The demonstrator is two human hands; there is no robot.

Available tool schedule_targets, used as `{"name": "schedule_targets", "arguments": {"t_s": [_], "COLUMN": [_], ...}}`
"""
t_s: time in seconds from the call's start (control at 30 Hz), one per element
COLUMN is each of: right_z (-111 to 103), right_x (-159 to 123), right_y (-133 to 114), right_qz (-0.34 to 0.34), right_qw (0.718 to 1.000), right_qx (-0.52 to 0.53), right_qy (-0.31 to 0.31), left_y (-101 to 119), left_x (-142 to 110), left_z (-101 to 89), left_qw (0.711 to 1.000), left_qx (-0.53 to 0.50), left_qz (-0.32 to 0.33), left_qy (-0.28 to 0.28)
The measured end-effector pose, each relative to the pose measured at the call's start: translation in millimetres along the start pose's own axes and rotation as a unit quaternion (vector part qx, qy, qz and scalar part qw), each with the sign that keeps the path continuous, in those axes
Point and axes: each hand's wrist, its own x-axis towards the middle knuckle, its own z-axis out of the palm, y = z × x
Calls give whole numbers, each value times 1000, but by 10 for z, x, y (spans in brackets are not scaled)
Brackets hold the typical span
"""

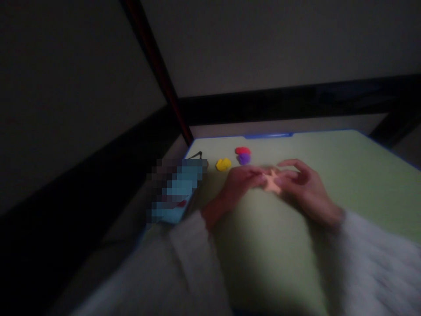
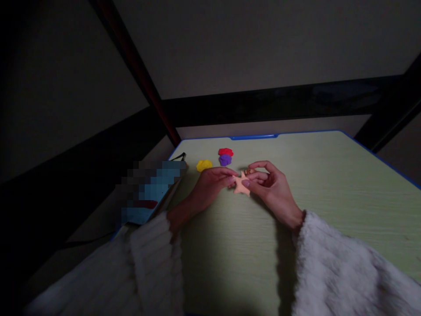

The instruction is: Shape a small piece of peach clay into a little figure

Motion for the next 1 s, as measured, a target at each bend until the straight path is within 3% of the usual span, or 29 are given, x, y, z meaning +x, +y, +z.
{"name": "schedule_targets", "arguments": {"t_s": [0.53,0.87,1.0], "right_z": [17,0,-15], "right_x": [-11,-2,17], "right_y": [-22,5,27], "right_qz": [-1,13,33], "right_qw": [1000,999,996], "right_qx": [15,30,59], "right_qy": [1,-20,-61], "left_y": [36,51,65], "left_x": [-34,-40,-46], "left_z": [12,27,25], "left_qw": [996,997,998], "left_qx": [57,60,44], "left_qz": [66,42,29], "left_qy": [25,2,19]}}
